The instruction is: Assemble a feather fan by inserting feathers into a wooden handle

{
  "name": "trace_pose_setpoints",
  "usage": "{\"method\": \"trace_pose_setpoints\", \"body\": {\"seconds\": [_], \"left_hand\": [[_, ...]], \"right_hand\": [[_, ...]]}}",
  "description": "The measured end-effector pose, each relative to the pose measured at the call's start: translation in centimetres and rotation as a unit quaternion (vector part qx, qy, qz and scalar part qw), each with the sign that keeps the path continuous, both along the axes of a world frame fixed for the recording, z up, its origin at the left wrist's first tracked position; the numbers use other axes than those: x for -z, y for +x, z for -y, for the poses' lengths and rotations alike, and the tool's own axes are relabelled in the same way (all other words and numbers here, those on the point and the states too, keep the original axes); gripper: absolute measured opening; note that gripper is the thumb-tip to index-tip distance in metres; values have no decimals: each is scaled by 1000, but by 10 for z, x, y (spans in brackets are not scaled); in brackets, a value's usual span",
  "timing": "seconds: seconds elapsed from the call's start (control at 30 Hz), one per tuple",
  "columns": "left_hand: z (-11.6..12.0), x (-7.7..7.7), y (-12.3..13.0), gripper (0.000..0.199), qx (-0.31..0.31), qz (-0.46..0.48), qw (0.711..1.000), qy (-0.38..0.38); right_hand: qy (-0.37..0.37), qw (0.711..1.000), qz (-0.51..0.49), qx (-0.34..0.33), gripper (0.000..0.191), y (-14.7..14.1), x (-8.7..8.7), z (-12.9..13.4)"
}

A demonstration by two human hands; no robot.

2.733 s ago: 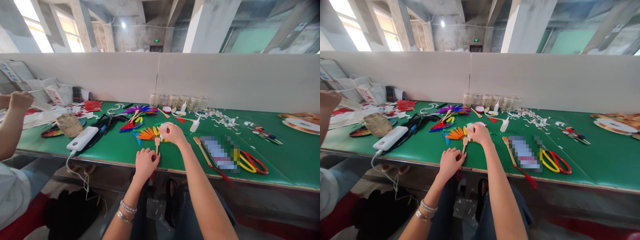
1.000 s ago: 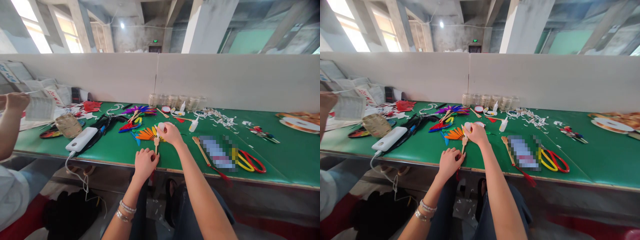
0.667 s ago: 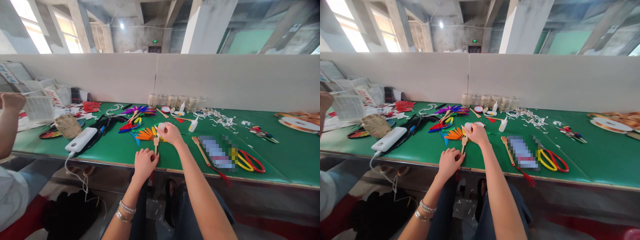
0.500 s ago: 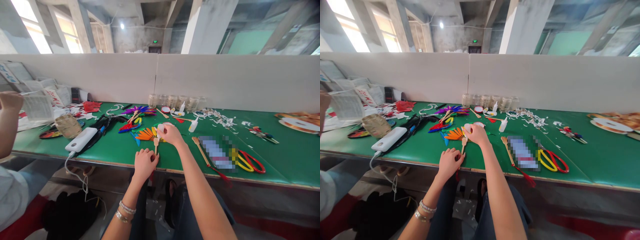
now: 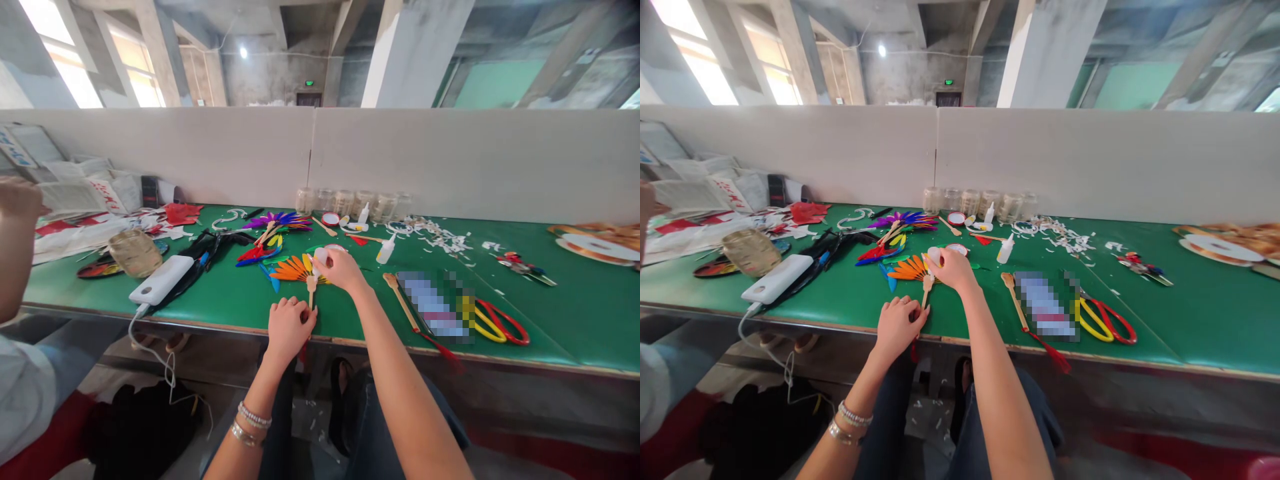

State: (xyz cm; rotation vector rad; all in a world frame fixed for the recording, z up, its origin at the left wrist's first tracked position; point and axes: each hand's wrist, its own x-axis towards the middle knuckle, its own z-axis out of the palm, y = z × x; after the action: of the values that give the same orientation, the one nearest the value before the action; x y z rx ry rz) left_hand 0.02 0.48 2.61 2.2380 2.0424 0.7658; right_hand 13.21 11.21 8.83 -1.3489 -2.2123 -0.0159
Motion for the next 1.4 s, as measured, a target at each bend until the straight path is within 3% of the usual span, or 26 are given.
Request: {"method": "trace_pose_setpoints", "body": {"seconds": [0.23, 0.33, 0.4, 0.47, 0.57, 0.73, 0.83, 1.0, 1.1, 1.2, 1.3, 1.4], "left_hand": [[0, 1, 0, 33, 0, 0, 1000, 10], [0, 1, 0, 33, -1, 3, 1000, 11], [0, 1, 0, 33, -1, 4, 1000, 10], [0, 2, 0, 33, -1, 6, 1000, 10], [0, 2, 0, 34, -1, 10, 1000, 11], [0, 2, 0, 33, -1, 13, 1000, 13], [0, 2, 0, 33, 0, 14, 1000, 13], [0, 1, 0, 34, -1, 15, 1000, 13], [0, 1, 0, 34, -1, 15, 1000, 11], [0, 1, 1, 35, -1, 15, 1000, 7], [-1, 0, 1, 35, -1, 13, 1000, 3], [-1, -1, 2, 34, -1, 13, 1000, 0]], "right_hand": [[5, 999, -35, -9, 37, 0, 1, 0], [49, 990, -129, 2, 36, 1, -3, 2], [75, 967, -243, 9, 34, 3, -9, 2], [79, 920, -385, 5, 35, 7, -17, -1], [41, 817, -575, 12, 40, 19, -27, -8], [-87, 656, -747, 54, 30, 57, -30, -19], [-155, 607, -779, 25, 21, 75, -24, -23], [-217, 553, -805, -6, 18, 83, -11, -31], [-226, 539, -812, 3, 16, 82, -2, -38], [-214, 552, -806, -5, 15, 81, 6, -46], [-203, 599, -775, -15, 17, 81, 13, -53], [-206, 674, -709, -28, 20, 77, 18, -60]]}}
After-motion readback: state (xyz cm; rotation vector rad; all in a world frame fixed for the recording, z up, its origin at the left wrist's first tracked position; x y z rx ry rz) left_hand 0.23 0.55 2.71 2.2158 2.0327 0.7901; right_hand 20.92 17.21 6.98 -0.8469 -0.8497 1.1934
